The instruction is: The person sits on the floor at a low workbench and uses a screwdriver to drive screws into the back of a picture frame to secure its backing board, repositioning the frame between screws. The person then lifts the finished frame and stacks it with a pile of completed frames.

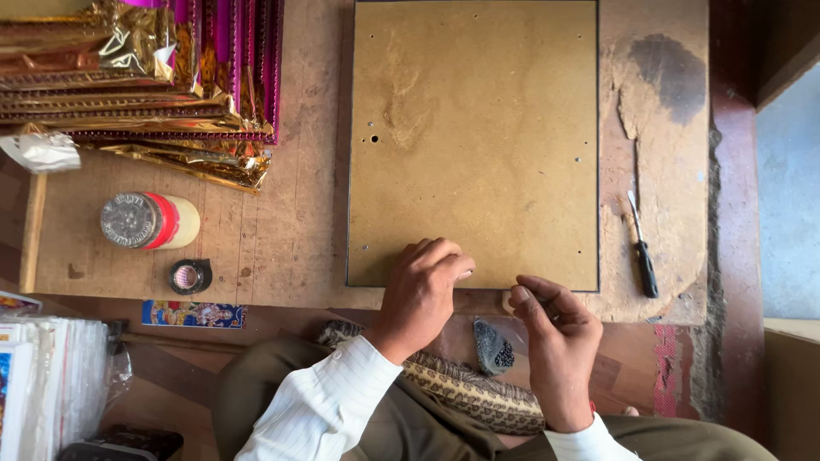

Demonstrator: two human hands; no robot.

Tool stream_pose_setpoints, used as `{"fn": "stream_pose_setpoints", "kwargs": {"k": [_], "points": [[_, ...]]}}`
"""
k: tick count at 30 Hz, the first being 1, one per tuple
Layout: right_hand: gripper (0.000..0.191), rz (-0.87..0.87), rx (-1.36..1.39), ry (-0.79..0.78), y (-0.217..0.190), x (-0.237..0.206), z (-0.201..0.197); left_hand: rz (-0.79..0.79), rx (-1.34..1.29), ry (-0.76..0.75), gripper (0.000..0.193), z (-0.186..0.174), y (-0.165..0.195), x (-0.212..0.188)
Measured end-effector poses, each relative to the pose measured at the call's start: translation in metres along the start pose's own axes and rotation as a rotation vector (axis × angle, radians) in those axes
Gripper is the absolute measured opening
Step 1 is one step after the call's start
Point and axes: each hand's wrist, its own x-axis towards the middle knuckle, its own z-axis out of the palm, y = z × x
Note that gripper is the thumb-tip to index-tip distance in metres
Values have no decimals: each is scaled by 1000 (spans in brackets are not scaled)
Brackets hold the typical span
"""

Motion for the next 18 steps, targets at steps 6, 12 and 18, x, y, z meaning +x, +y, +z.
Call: {"fn": "stream_pose_setpoints", "kwargs": {"k": [6,12,18], "points": [[21,-6,87,12,1,3,-10,96,102,-8,9,2,3,1],[21,-31,110,-15,-6,4,-7,131,170,-15,4,1,6,2],[21,-29,127,-18,-6,5,-10,185,238,19,7,6,6,-2]]}}
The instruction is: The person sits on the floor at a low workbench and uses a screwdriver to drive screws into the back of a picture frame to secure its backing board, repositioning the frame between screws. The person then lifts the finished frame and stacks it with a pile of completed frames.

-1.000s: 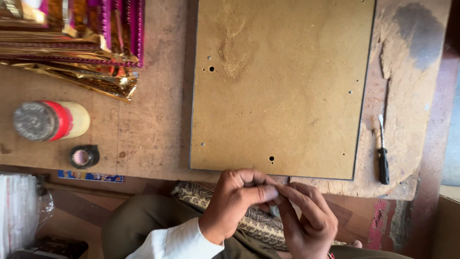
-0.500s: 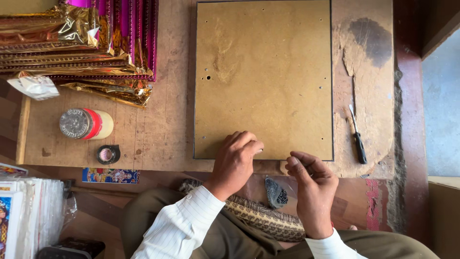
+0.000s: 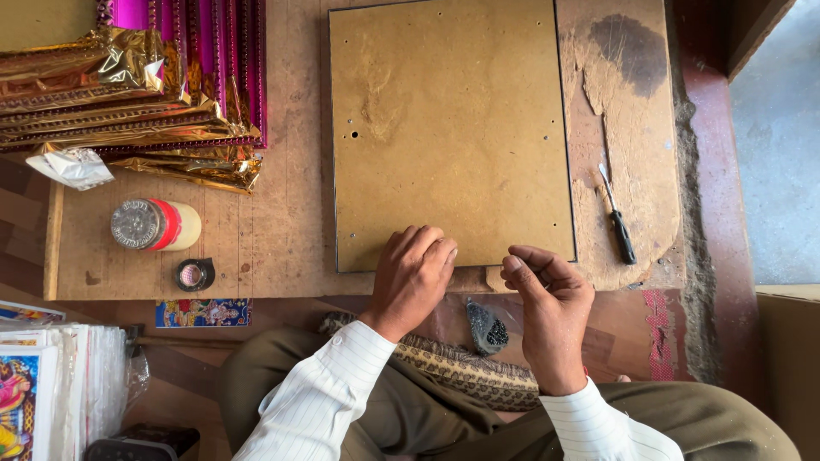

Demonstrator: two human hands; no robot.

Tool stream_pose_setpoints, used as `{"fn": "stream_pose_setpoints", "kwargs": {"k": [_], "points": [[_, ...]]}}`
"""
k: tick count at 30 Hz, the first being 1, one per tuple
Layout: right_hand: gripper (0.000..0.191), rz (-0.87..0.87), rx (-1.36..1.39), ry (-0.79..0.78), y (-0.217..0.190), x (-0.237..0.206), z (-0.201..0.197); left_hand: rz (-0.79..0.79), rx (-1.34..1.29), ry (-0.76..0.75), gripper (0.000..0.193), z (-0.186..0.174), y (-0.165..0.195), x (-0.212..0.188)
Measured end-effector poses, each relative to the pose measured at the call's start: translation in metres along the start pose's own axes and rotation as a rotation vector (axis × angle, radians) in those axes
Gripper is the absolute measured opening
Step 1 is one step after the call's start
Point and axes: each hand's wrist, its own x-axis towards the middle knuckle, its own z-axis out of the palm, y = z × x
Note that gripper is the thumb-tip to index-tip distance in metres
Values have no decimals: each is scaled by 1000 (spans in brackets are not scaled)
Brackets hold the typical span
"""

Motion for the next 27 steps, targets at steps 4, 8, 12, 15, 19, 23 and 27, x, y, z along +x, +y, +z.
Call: {"fn": "stream_pose_setpoints", "kwargs": {"k": [4,8,12,15,19,23,27], "points": [[21,-6,36,-4,-2,0,3,-17,22,41,8,6,0,-5],[21,-15,18,-1,-6,3,5,-21,49,39,15,8,1,-13],[20,-20,-24,3,-1,4,3,-18,39,59,21,6,1,-17],[20,-38,-19,6,3,6,3,-16,19,52,21,5,-1,-16],[17,-252,-126,51,-14,24,-15,1,-8,27,20,2,-1,-16],[36,-507,-1172,404,-50,73,-70,-10,-50,74,19,-2,2,-15],[48,-166,-1334,375,-38,106,-101,-59,-126,85,12,-2,0,-13]]}}
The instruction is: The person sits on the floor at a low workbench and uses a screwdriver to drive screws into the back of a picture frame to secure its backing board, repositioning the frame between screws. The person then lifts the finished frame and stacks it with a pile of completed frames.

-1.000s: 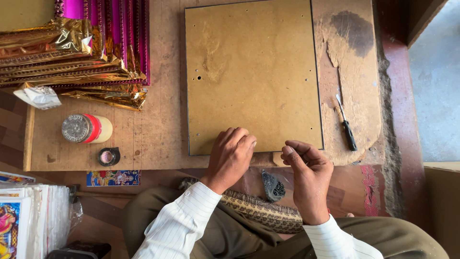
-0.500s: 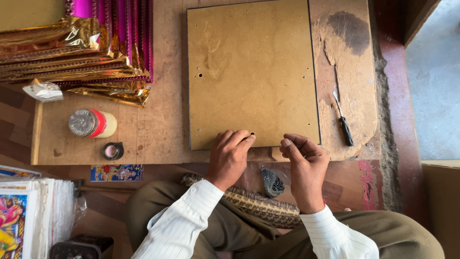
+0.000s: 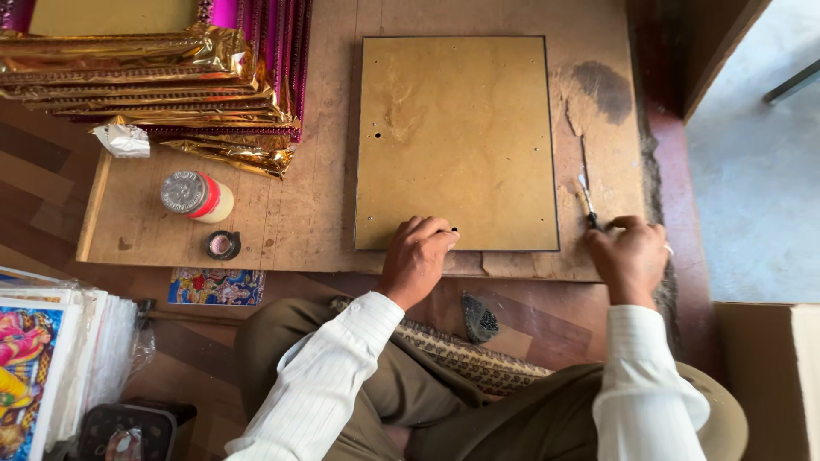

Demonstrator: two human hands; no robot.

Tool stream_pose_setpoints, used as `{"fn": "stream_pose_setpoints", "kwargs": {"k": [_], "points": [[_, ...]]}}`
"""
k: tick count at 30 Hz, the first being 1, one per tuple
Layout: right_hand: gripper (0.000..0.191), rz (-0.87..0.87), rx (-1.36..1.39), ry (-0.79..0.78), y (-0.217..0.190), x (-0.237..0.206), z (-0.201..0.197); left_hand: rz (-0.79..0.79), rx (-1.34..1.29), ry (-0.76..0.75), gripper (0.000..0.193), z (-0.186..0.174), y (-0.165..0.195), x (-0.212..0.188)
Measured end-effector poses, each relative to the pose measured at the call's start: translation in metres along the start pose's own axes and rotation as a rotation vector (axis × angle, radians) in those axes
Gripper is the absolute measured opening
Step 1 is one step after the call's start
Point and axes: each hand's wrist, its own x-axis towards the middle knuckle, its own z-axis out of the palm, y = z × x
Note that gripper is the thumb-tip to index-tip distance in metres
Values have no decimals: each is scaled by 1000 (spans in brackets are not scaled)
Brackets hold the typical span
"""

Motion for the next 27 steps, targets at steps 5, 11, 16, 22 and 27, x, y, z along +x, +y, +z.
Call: {"fn": "stream_pose_setpoints", "kwargs": {"k": [5,11,16,22,27], "points": [[28,131,59,27,7,-4,4,-119,-200,82,17,7,-9,-4],[19,-294,962,307,-15,-36,-45,-270,-292,134,7,23,-22,3],[15,-506,1180,99,-58,-91,-53,-365,-300,94,2,31,-27,8],[39,-677,924,20,-103,-134,-30,-349,-228,124,4,32,-24,9],[52,-822,759,27,-118,-136,-18,-380,-235,99,3,28,-21,10]]}}
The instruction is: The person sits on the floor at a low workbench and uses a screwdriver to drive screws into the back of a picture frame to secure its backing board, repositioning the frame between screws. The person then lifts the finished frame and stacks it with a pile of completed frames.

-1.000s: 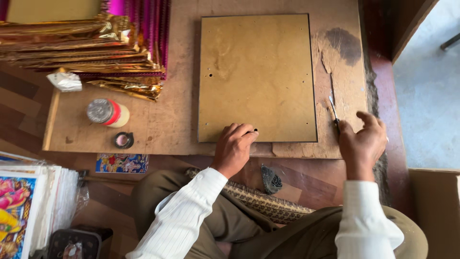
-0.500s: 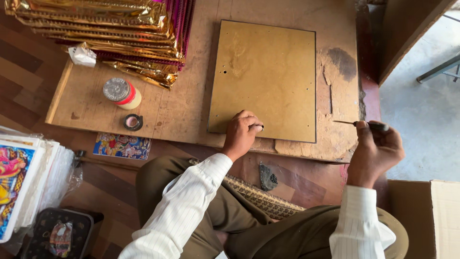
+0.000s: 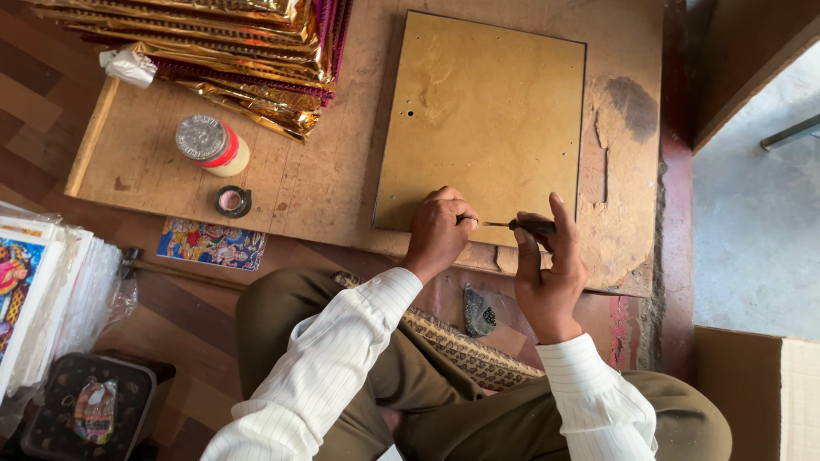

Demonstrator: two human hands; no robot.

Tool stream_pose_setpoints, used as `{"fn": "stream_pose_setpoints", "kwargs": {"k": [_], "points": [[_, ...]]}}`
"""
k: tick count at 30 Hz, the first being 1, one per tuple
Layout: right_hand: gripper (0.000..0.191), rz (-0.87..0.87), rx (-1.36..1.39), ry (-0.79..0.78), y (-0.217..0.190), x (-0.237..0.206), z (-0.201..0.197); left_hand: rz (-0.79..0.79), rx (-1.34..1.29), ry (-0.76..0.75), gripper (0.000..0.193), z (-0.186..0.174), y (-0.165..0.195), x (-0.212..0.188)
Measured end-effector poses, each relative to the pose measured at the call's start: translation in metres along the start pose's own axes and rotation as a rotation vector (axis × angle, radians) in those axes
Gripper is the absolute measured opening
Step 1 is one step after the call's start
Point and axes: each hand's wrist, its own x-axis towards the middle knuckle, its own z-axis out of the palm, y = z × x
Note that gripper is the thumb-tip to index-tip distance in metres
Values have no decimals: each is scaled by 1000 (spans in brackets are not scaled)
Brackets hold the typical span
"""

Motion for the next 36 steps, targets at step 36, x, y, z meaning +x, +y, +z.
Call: {"fn": "stream_pose_setpoints", "kwargs": {"k": [36], "points": [[46,-15,-22,-80,11,0,10,-3,23,8,6,0,3,-1]]}}
